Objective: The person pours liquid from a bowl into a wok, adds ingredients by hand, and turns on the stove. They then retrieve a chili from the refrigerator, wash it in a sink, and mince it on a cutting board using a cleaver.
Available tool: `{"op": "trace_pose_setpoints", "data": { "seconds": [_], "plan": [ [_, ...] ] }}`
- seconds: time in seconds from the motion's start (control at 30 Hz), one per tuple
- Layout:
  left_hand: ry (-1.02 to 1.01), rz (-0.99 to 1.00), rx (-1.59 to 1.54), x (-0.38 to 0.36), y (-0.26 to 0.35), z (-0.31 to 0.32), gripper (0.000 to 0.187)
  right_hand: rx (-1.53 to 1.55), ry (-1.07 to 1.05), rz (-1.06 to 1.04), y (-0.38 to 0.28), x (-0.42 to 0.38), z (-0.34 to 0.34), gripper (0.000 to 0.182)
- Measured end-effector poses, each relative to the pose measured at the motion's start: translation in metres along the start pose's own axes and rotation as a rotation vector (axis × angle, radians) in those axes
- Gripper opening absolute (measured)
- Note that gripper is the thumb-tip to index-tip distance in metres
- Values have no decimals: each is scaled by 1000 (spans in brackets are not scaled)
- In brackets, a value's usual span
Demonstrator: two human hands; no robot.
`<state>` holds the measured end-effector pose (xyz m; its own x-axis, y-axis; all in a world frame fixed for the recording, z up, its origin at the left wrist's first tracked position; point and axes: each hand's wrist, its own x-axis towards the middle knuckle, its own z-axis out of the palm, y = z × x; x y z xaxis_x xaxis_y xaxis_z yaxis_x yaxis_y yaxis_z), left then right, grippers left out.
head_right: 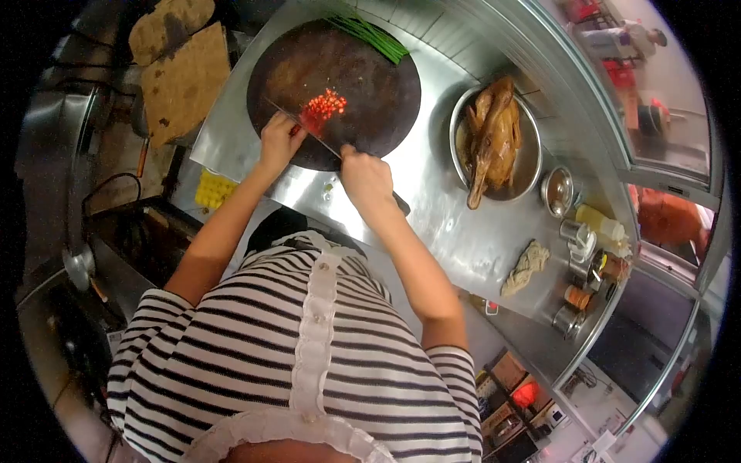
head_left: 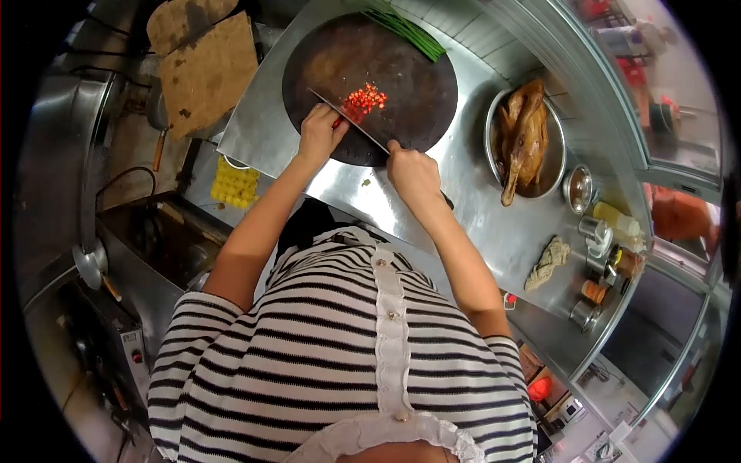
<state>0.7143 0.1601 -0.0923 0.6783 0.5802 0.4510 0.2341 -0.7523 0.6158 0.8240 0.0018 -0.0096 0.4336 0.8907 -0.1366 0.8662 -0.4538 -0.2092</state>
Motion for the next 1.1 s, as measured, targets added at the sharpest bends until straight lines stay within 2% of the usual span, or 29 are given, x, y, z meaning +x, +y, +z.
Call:
{"op": "trace_pose_setpoints", "data": {
  "seconds": [0.17,0.37,0.47,0.5,0.63,0.77,0.87,0.9,1.0,1.1],
  "plan": [
    [107,69,-55,10,3,3,12,99,-23,42,7,-5,-23,18],
    [-41,28,-104,-3,1,-6,28,-17,6,24,8,-35,-23,11],
    [2,57,-119,-1,-4,-4,29,-26,4,31,-3,-13,-7,12],
    [2,44,-119,-4,-2,-2,26,-11,-58,46,-11,-2,-8,14],
    [59,72,-143,1,-2,-1,13,59,8,50,4,4,-7,13],
    [20,16,-121,-2,-4,-1,16,7,-29,9,15,-24,-25,17],
    [46,68,-128,-3,-7,0,19,-56,-6,11,6,-36,-26,14],
    [41,67,-132,-1,-8,-1,19,-68,-78,43,4,-30,-21,14],
    [37,72,-128,-2,-5,-2,20,-52,-52,14,-2,-3,3,17],
    [38,81,-145,2,-3,-4,18,21,11,-8,8,-10,-3,18]
  ]
}}
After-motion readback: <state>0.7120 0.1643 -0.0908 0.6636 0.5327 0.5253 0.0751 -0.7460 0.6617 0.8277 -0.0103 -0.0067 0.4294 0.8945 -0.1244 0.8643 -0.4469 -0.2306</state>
